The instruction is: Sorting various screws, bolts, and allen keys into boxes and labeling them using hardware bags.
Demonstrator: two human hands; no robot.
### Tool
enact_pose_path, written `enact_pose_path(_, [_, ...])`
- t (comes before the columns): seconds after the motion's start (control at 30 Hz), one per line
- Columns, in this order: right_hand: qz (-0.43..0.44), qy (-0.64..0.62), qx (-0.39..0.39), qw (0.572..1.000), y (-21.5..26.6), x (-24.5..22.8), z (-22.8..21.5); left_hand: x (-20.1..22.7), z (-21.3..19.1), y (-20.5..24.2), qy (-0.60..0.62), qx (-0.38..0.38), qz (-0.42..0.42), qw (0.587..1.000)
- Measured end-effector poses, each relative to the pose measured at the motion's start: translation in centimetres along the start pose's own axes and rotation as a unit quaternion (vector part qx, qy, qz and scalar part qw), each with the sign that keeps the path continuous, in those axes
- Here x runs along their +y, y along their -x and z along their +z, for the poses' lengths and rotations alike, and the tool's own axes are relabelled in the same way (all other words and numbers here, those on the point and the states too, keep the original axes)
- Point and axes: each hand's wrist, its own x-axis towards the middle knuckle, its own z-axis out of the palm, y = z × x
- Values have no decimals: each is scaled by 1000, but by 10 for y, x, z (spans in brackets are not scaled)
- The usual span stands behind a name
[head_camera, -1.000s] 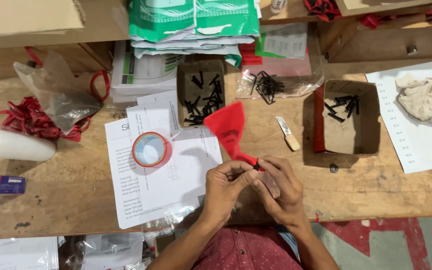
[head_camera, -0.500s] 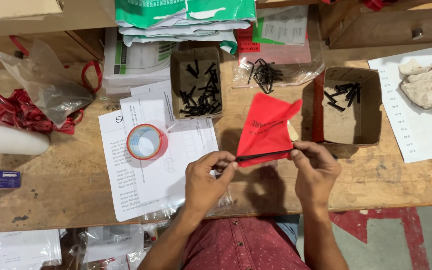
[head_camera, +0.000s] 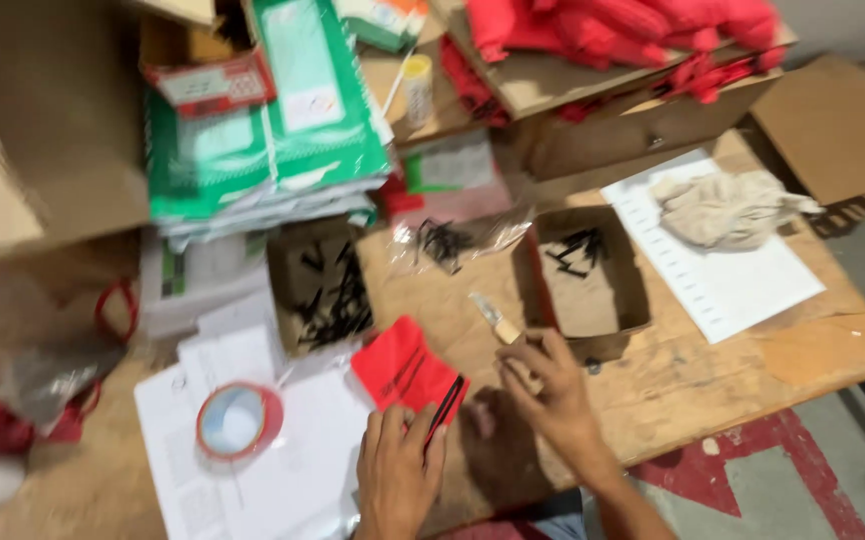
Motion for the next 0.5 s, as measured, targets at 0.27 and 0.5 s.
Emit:
enact_pose_path(0.27, [-144,125,159,969,-243,70,-129,-44,55,24,25,30,37,999])
enact_pose_path(0.5, [-122,215,57,967,-442,154,-126,-200,242,58,-122,-127,-188,966])
